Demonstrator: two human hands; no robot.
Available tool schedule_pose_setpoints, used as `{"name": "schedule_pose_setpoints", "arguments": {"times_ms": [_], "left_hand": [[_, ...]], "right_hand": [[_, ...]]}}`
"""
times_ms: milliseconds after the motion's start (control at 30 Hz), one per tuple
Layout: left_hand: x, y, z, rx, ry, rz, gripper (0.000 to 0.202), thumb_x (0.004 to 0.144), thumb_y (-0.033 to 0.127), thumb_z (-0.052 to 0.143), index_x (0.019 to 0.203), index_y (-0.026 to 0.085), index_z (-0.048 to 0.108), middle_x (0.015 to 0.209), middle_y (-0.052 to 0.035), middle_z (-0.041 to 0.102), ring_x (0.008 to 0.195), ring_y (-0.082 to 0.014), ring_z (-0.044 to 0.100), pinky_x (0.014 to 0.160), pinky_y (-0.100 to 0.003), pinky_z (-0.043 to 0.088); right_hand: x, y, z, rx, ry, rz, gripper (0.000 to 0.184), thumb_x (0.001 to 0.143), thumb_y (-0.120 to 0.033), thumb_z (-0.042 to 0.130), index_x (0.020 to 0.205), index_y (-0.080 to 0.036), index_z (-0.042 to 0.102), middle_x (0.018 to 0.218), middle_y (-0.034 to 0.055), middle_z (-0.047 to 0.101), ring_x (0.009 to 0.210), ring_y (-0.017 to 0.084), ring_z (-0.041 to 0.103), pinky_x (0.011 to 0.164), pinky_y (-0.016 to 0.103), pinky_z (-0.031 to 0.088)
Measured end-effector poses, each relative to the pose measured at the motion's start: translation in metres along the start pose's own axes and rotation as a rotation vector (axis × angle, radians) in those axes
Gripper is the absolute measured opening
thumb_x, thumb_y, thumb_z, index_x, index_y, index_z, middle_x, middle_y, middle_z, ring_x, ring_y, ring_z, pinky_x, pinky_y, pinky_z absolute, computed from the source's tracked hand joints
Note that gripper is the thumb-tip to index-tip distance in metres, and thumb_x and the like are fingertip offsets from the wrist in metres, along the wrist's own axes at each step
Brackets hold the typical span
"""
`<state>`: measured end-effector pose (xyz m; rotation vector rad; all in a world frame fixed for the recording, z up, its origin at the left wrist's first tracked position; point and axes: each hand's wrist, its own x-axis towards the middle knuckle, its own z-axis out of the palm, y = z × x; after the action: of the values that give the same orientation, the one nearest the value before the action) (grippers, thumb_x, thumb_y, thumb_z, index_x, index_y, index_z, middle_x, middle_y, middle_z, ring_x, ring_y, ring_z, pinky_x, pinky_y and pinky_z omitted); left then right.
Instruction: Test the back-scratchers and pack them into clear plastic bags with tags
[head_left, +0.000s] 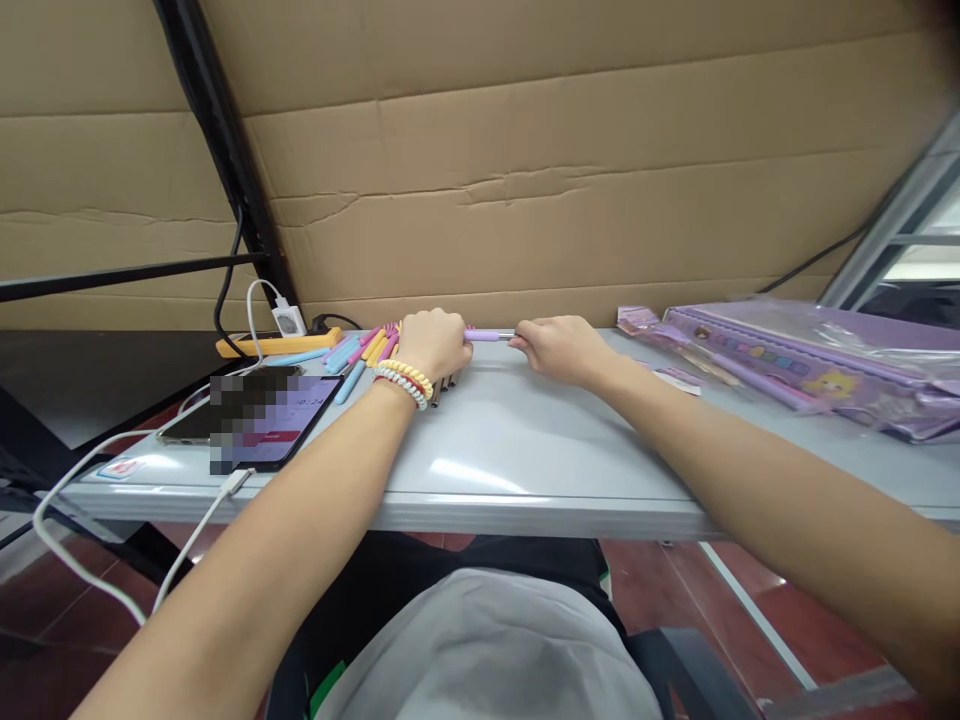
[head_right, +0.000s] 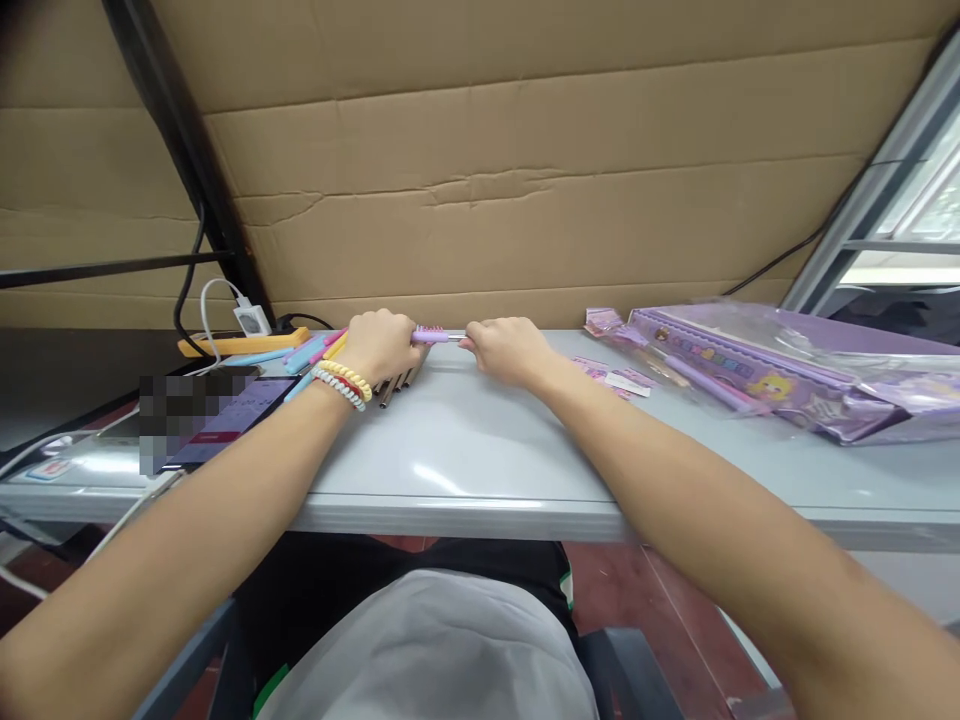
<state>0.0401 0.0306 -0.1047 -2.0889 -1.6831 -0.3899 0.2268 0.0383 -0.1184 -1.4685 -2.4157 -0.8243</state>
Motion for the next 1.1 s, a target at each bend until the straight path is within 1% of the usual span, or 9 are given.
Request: {"name": "schedule_pose_setpoints", "arguments": {"times_ms": [133,300,400,500,633,733,833,967,1100], "left_hand": [[-0.004,0.002,0.000,-0.042,0.034,0.087,0.037,0.082,0.041,0.041,0.091,0.018,0.069,0.087,-0.0129,0.069,0.086,-0.0288,0.064,0.074,-0.037,0.045],[-0.002,-0.014,0.006,-0.079,0.018,0.059,0.040,0.086,0.046,0.037,0.091,0.021,0.067,0.093,-0.0111,0.070,0.089,-0.0269,0.064,0.072,-0.034,0.045],[-0.001,-0.021,0.008,-0.086,0.019,0.043,0.042,0.086,0.050,0.036,0.088,0.021,0.067,0.094,-0.0111,0.070,0.089,-0.0267,0.064,0.071,-0.034,0.045],[-0.002,-0.021,0.008,-0.096,0.026,0.058,0.038,0.086,0.047,0.037,0.088,0.021,0.066,0.092,-0.0101,0.070,0.088,-0.0257,0.064,0.070,-0.033,0.045],[-0.004,-0.015,0.006,-0.145,0.033,0.128,0.031,0.087,0.040,0.040,0.098,0.023,0.063,0.095,-0.0070,0.070,0.089,-0.0235,0.064,0.071,-0.030,0.044],[-0.006,-0.012,0.005,-0.192,0.044,0.223,0.033,0.089,0.041,0.040,0.112,0.027,0.059,0.102,-0.0038,0.070,0.094,-0.0216,0.063,0.075,-0.029,0.043],[-0.007,-0.010,0.004,-0.224,0.034,0.288,0.035,0.091,0.040,0.036,0.119,0.032,0.056,0.108,-0.0010,0.068,0.098,-0.0202,0.061,0.078,-0.028,0.042],[-0.004,-0.009,0.003,-0.229,0.020,0.204,0.036,0.091,0.043,0.033,0.111,0.031,0.060,0.107,-0.0017,0.068,0.097,-0.0201,0.061,0.074,-0.028,0.041],[0.004,-0.020,0.010,-0.176,0.094,0.117,0.035,0.091,0.039,0.032,0.099,0.027,0.064,0.102,-0.0044,0.068,0.096,-0.0217,0.060,0.076,-0.032,0.038]], "right_hand": [[0.002,0.001,-0.004,0.076,0.027,-0.016,0.029,0.098,-0.036,0.039,0.099,-0.016,0.060,0.095,0.0069,0.065,0.084,0.020,0.058,0.059,0.026,0.027],[-0.001,0.022,-0.002,0.129,0.116,0.019,0.025,0.091,-0.037,0.052,0.096,-0.014,0.060,0.095,0.0085,0.064,0.092,0.022,0.056,0.068,0.026,0.031],[-0.004,0.036,0.001,0.293,0.058,0.131,0.020,0.089,-0.033,0.051,0.084,-0.016,0.060,0.084,0.0050,0.064,0.077,0.017,0.056,0.060,0.024,0.030],[-0.004,0.039,0.004,0.507,0.035,0.193,0.021,0.089,-0.028,0.048,0.075,-0.015,0.057,0.070,0.0022,0.062,0.063,0.013,0.053,0.057,0.022,0.031],[-0.002,0.031,0.003,0.756,0.072,0.225,0.018,0.089,-0.026,0.046,0.080,-0.014,0.056,0.068,0.0002,0.063,0.054,0.010,0.053,0.057,0.020,0.035],[-0.001,0.025,0.004,0.891,0.090,0.208,0.017,0.089,-0.027,0.047,0.085,-0.014,0.055,0.067,-0.0008,0.062,0.048,0.008,0.051,0.051,0.019,0.036],[0.001,0.024,0.007,1.013,0.088,0.229,0.020,0.093,-0.028,0.043,0.081,-0.014,0.052,0.065,-0.0003,0.062,0.044,0.007,0.049,0.047,0.018,0.035],[0.007,0.031,0.011,1.124,0.115,0.318,0.025,0.094,-0.025,0.041,0.074,-0.013,0.051,0.061,0.0002,0.059,0.040,0.006,0.047,0.042,0.017,0.035],[0.008,0.055,0.015,1.243,0.232,0.499,0.021,0.094,-0.022,0.045,0.077,-0.013,0.053,0.058,0.0001,0.056,0.039,0.008,0.048,0.038,0.017,0.036]]}}
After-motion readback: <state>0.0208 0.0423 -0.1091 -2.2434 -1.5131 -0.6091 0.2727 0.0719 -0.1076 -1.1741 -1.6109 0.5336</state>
